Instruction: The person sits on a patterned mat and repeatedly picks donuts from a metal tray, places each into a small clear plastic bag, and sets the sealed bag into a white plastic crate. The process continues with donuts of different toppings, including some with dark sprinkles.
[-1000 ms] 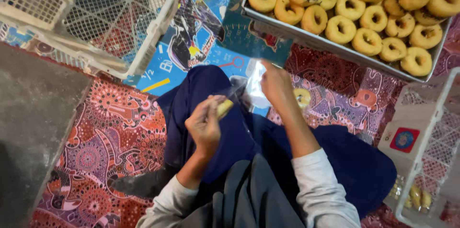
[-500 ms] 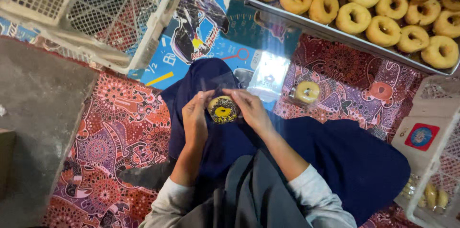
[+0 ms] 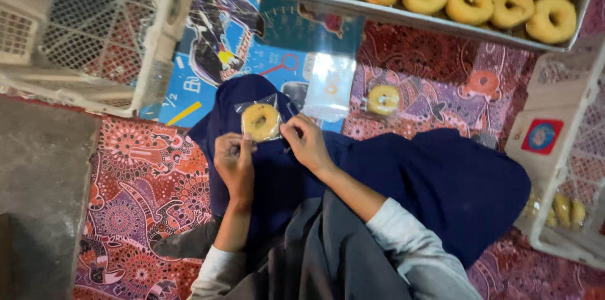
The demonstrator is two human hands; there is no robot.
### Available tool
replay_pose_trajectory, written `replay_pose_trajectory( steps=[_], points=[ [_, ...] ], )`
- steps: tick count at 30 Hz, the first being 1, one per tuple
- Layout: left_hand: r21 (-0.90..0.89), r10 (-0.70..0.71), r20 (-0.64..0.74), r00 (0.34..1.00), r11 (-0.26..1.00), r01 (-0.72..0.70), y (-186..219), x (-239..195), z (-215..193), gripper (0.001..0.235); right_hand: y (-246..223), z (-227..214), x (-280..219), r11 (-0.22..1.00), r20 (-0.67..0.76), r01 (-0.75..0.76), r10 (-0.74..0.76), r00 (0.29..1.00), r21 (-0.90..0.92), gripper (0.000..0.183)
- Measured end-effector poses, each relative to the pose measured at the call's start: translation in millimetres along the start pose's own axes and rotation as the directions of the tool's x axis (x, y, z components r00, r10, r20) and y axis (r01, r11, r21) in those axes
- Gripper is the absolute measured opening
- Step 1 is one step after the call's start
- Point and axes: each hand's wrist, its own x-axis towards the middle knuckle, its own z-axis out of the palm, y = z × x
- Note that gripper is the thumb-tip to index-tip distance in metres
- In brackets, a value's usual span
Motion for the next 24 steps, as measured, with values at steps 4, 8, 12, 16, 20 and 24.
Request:
replay_pose_trajectory(
  steps=[4, 8, 12, 16, 20, 24],
  points=[
    [-0.041, 0.195, 0.13, 0.972, 0.981, -0.191, -6.3, 3.4, 24.7, 0.017, 50.4, 0.0, -0.7, 0.954, -0.025, -0.182, 0.193, 0.981, 0.236, 0.018],
    [-0.117, 0.043, 0.285, 0.958, 0.993, -0.01, -6.1, 6.7, 99.5, 0.03, 88.4, -50.5, 12.4, 0.895, -0.084, -0.282, 0.329, 0.941, 0.345, 0.029],
    [-0.119, 0.115, 0.46, 0.88, 0.991, -0.067, -22.0, 4.0, 194.7, 0.039, 130.8, -146.4, 15.5, 0.951, -0.345, -0.301, 0.307, 0.887, 0.073, 0.039],
    [0.265, 0.21, 0.518, 0.829, 0.882, -0.389, -46.5, 0.2, 262.6, 0.025, 149.5, -203.6, 10.3, 0.92, -0.528, -0.281, 0.388, 0.756, 0.275, 0.04],
    [0.21, 0.24, 0.699, 0.673, 0.832, -0.514, -78.0, -11.8, 285.1, 0.017, 137.5, -224.7, 8.2, 0.842, -0.533, -0.136, 0.446, 0.719, 0.522, 0.041],
    [0.235, 0.236, 0.648, 0.724, 0.843, -0.484, -109.1, 8.8, 294.9, 0.008, 129.2, -229.3, 12.5, 0.884, -0.526, -0.317, 0.46, 0.715, 0.343, 0.047]
  ],
)
